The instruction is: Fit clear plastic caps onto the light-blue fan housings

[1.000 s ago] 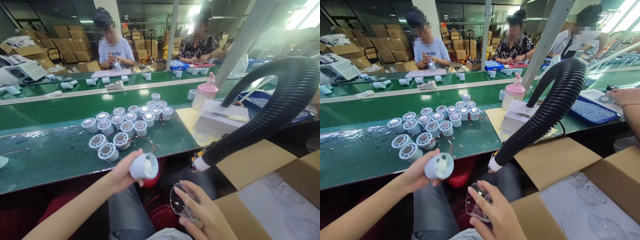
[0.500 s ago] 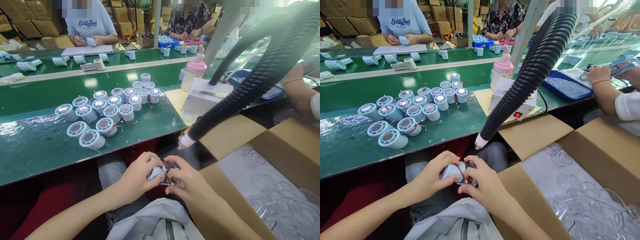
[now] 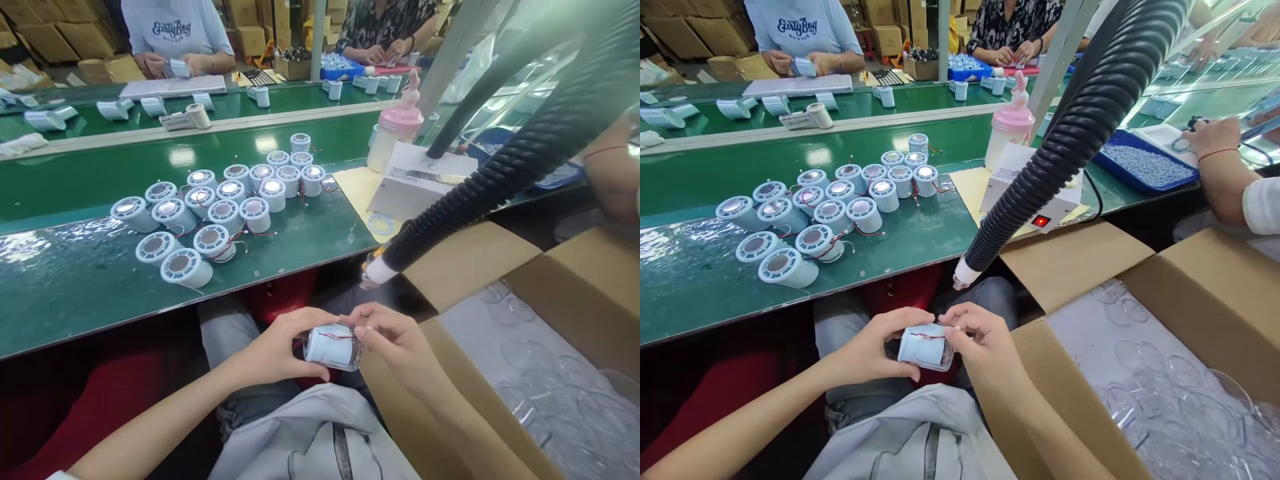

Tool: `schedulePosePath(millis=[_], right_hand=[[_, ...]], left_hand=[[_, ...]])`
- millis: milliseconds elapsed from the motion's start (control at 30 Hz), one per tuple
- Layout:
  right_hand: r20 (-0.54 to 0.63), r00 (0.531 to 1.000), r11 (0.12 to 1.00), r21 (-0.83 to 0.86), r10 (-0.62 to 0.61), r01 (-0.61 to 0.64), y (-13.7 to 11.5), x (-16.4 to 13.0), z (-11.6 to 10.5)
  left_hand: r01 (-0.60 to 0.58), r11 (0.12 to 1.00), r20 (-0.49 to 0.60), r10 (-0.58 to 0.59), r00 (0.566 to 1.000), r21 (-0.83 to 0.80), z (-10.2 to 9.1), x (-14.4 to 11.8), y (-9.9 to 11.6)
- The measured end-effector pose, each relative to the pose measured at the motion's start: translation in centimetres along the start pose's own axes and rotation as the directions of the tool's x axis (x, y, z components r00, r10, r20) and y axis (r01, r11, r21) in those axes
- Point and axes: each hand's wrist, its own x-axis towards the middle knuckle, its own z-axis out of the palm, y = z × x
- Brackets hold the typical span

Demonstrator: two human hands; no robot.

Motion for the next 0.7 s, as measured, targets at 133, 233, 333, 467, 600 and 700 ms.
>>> schedulePosePath(millis=[133,233,333,467,600,700], right_hand=[[0.123,0.988,0.996,-0.003,-0.088,0.089,0.7,-0.3,-0.7],[0.184,0.946,0.929,-0.211,-0.268,0.304,1.5,-1.2,-1.0],[0.202,0.908,0.870,-0.272,-0.367,0.412,2.0,-1.9,-1.2],[0.220,0.918,0.919,-0.145,-0.331,0.366,1.9,-2.0,-1.2],[0.248,0.950,0.979,-0.018,-0.190,0.201,1.5,-1.9,-1.1],[0.275,0.955,0.993,0.064,-0.109,0.095,1.2,-2.0,-1.1]], left_hand=[[0.179,0.914,-0.027,-0.203,0.979,-0.364,0.6,-0.3,0.6],[0.212,0.818,-0.025,-0.266,0.964,-0.535,0.8,-0.6,0.9],[0.237,0.830,0.006,-0.271,0.963,-0.505,0.7,-0.9,1.3],[0.217,0.911,0.021,-0.225,0.974,-0.351,0.2,-1.1,1.9],[0.130,0.943,-0.016,-0.141,0.990,-0.305,-0.1,-1.2,2.6],[0.094,0.950,-0.029,-0.108,0.994,-0.297,-0.1,-1.3,2.8]])
